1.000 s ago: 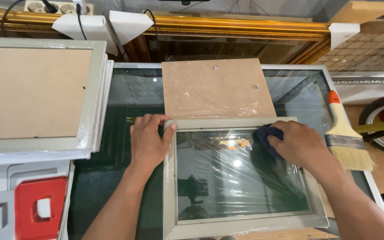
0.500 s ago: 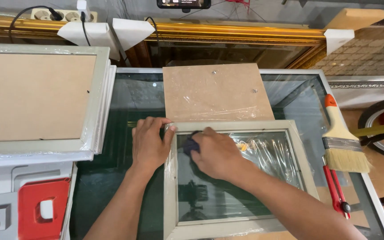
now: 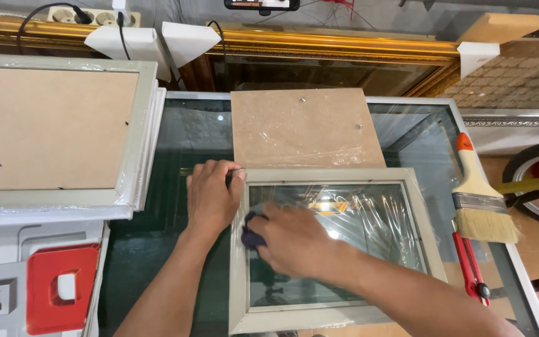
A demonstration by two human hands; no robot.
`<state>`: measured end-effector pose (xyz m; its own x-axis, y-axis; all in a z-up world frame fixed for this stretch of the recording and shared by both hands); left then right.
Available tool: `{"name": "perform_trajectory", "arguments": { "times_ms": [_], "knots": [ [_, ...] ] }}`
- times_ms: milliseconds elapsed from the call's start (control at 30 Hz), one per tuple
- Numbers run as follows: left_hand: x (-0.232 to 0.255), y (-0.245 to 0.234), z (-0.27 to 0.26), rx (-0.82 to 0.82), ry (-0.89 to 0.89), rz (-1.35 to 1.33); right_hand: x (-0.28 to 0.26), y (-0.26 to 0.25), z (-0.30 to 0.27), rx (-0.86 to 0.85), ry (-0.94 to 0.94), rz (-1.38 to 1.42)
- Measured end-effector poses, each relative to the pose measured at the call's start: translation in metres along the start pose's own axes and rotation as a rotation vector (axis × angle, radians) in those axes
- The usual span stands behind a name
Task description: Cleaning the glass surface of a picture frame with a dark cloth.
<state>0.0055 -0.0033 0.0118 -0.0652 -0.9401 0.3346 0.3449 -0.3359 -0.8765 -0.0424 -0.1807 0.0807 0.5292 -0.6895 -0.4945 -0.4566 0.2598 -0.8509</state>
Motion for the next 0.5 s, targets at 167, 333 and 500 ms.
{"name": "perform_trajectory", "arguments": {
  "times_ms": [167, 333, 500],
  "knots": [
    [0.0, 0.0, -0.001, 0.007, 0.012, 0.004, -0.018, 0.019, -0.048, 0.045, -0.137, 0.068],
    [0.0, 0.001, -0.001, -0.019, 0.004, 0.007, -0.012, 0.051, -0.07, 0.027, -0.205, 0.126],
    [0.001, -0.005, 0.0, -0.108, -0.008, 0.024, -0.004, 0.047, -0.075, -0.034, -0.114, 0.199]
  ]
}}
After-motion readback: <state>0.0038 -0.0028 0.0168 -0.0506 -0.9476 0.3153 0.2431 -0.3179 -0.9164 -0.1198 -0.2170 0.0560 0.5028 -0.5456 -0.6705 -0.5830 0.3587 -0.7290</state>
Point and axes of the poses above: each hand's wrist, its own z-axis towards the middle knuckle, its own y-axis out of the palm, x = y × z, the point moved 1 cm from there along z, towards the middle knuckle, and after that the axes turned 13 degrees about z, right-handed, at the moved point
